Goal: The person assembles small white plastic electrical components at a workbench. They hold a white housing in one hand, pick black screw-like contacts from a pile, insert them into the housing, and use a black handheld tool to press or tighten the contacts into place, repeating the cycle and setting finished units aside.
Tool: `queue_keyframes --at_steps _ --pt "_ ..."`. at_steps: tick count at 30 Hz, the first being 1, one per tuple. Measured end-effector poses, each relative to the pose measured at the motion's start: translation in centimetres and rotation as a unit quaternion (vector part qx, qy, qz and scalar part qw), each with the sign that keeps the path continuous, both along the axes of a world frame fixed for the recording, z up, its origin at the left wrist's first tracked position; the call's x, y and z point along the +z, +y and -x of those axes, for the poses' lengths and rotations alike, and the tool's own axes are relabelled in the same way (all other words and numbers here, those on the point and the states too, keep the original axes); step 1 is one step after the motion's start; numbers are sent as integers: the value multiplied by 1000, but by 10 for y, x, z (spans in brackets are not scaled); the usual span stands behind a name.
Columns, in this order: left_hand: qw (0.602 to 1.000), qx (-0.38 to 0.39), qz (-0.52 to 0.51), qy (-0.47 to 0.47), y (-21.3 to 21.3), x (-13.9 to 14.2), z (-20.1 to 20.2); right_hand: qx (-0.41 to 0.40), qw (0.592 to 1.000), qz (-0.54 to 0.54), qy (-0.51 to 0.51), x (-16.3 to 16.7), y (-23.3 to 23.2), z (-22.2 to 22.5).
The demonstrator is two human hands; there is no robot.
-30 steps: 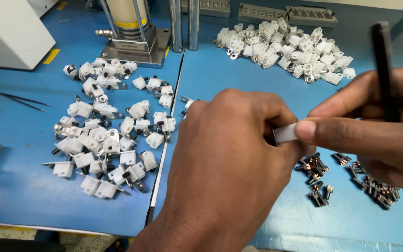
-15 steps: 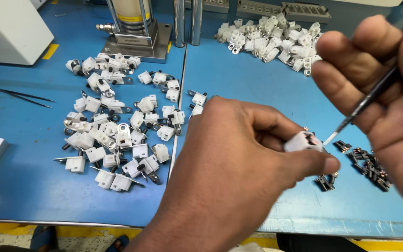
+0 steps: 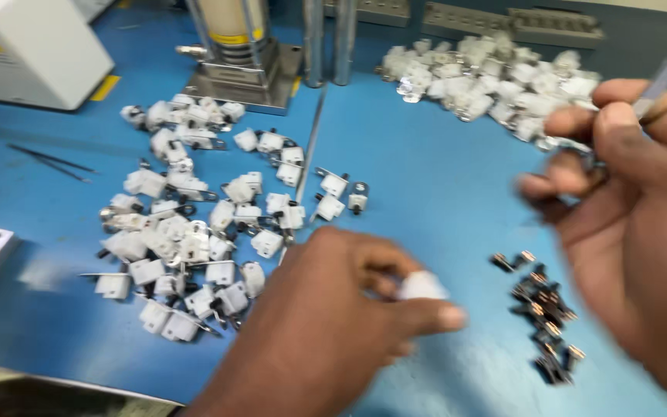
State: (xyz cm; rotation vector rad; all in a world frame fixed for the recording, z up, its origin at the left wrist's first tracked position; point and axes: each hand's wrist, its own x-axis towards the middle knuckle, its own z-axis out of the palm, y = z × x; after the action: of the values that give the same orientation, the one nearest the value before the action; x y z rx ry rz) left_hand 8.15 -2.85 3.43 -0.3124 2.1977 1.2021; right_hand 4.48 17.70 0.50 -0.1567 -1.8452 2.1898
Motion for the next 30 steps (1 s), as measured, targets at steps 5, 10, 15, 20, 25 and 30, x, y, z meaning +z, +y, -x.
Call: queue_keyframes --at_steps 5,10,15,20,25,30 --pt "949 -17 309 62 -50 -2 32 -15 671 -738 -70 -72 67 133" --pt "938 64 234 249 -47 -10 64 42 549 -832 64 -92 62 197" --pt "976 28 -61 208 12 -30 62 88 691 -709 -106 -43 57 137" --pt "977 -68 -201 35 21 -36 43 278 860 -391 -175 -29 71 35" --pt "944 -25 -318 78 -1 -45 16 70 666 -649 -360 -28 39 6" --pt "960 -27 -231 158 -12 -38 2 38 731 -592 -337 2 -6 -8"
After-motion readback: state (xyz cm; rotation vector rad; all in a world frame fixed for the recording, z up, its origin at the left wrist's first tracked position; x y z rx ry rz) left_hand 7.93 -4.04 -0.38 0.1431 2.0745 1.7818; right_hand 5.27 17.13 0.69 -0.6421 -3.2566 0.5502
